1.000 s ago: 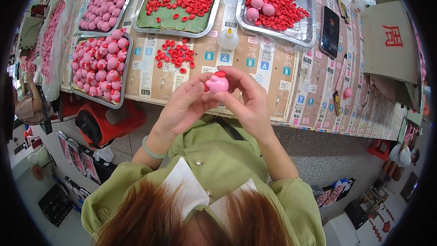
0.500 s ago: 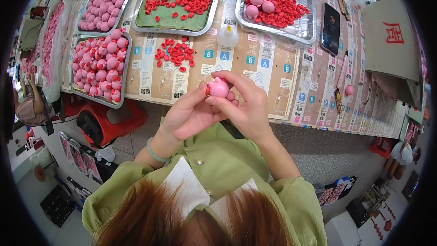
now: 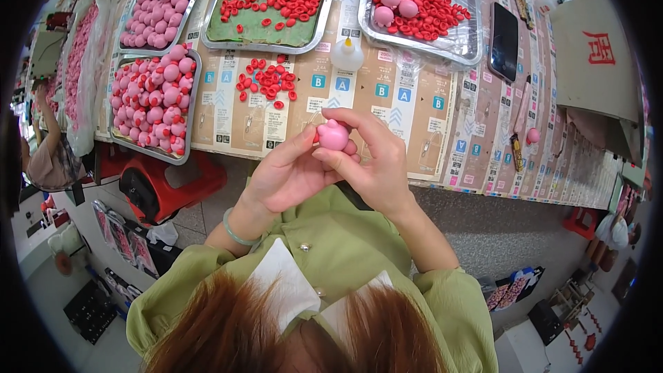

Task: Assembling small red components onto pink spheres using a glue bottle.

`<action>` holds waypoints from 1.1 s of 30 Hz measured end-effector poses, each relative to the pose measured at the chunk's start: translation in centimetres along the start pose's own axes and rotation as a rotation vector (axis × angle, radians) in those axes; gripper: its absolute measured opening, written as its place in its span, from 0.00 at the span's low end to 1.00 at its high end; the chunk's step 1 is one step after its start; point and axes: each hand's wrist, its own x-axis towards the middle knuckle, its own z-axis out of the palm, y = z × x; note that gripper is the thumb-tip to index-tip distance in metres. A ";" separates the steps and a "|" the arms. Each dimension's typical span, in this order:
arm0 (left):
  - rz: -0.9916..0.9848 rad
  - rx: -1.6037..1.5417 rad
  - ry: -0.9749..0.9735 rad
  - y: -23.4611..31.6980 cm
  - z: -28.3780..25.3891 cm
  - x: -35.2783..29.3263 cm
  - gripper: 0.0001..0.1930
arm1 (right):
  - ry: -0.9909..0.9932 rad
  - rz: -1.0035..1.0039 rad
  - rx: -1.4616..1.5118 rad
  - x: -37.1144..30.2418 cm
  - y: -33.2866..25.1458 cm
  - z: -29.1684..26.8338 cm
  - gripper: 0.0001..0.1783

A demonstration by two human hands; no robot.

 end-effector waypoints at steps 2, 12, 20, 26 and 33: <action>0.100 0.122 0.008 0.4 1.2 -0.2 0.18 | 0.082 -0.114 -0.085 0.3 -0.2 0.3 0.23; 0.900 1.415 0.136 0.0 0.9 -0.4 0.25 | 0.023 0.019 0.514 -0.4 0.3 0.9 0.21; 0.876 1.367 0.154 0.0 0.9 -0.5 0.26 | 0.034 -0.134 0.297 -0.3 0.2 0.5 0.23; 0.967 1.513 0.210 0.6 1.0 -0.9 0.28 | -0.055 0.007 0.532 0.2 0.1 1.2 0.23; 0.947 1.569 0.380 2.7 1.9 -1.2 0.22 | 0.103 0.144 0.266 -0.2 0.2 2.2 0.27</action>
